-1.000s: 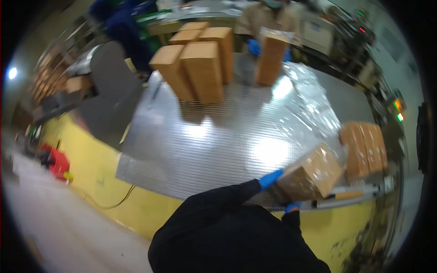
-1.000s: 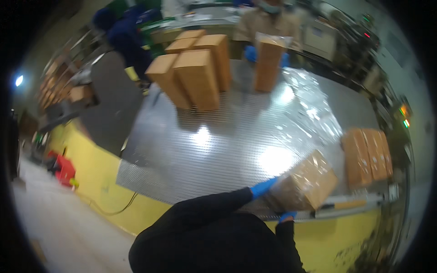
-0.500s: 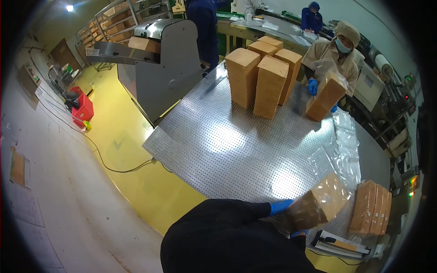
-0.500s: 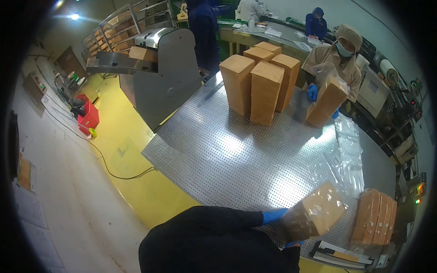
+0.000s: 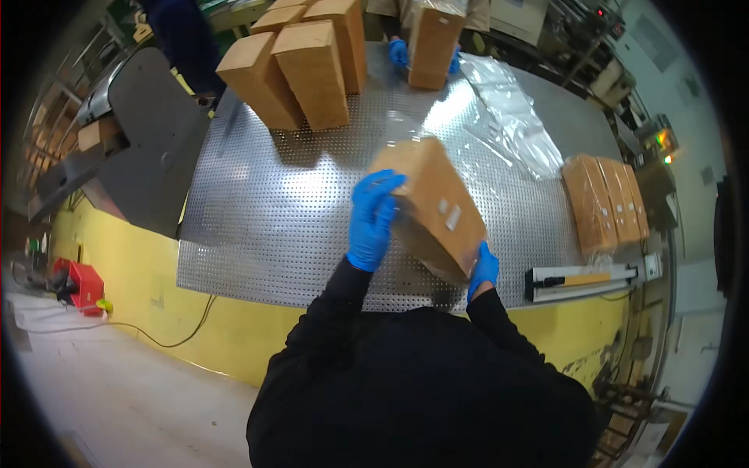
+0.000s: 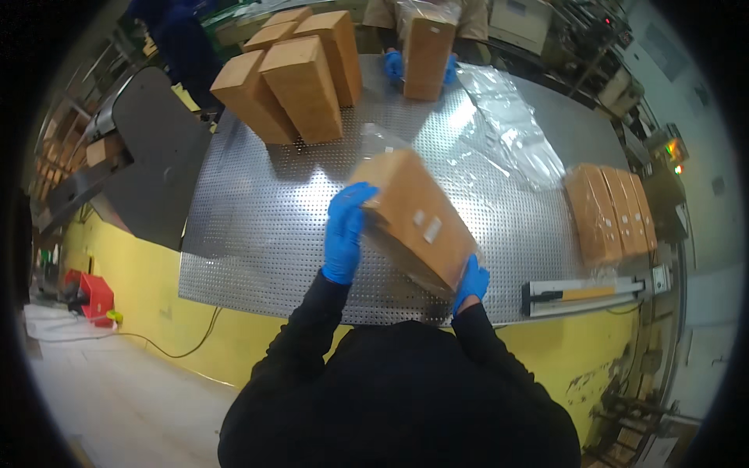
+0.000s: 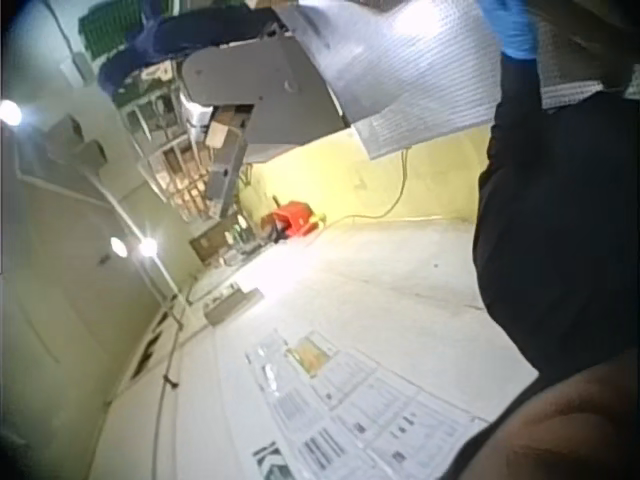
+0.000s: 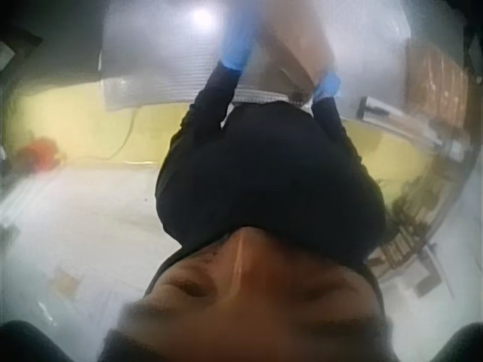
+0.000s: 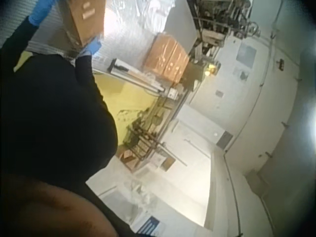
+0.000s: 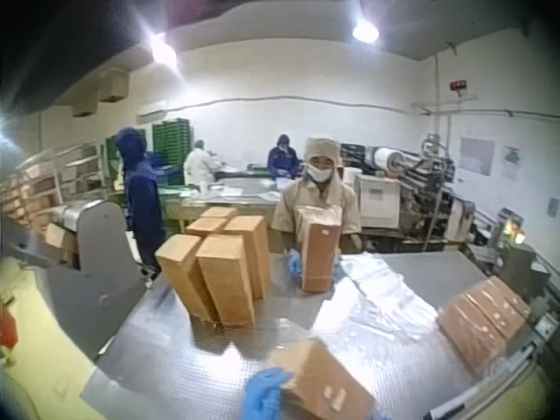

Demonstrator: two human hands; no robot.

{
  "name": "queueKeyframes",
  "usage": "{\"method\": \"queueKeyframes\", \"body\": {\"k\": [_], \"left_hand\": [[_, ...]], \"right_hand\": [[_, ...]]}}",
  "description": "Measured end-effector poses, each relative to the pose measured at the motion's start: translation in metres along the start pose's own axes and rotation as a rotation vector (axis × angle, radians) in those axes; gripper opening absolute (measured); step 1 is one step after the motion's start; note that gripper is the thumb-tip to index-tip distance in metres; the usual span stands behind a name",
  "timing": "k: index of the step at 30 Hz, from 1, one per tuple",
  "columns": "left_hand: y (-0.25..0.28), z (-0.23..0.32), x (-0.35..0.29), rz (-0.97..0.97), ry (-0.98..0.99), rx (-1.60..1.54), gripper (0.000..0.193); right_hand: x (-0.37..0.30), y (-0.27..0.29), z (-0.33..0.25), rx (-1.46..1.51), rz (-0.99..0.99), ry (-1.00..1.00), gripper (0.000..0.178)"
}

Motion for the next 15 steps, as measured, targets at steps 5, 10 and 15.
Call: {"method": "queueKeyframes", "body": {"k": [5,10,15], "left_hand": [[0.036,-0.086,-0.033,0.251,0.256,-0.202,0.031],[0.083,-0.191,-0.079,0.404,0.555,-0.519,0.04],[0.127,-0.21,-0.082,0.122,0.547,0.133,0.04]], "right_hand": [[0.002,-0.011,0.003,-0.217,0.041,0.0,0.04],[-0.018,-0.045,0.006,-0.179,-0.014,0.022,0.048],[-0.008,-0.031,0.02,0.114,-0.188,-0.165,0.037]]}}
Point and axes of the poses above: each hand's wrist, its own x-axis towards the middle knuckle, its own y-axis out of the back of the hand, z = x × y, the point moved 1 cm from there along x, towards the middle knuckle, and after that the axes turned 5 degrees about -x, right-handed, at the moved point
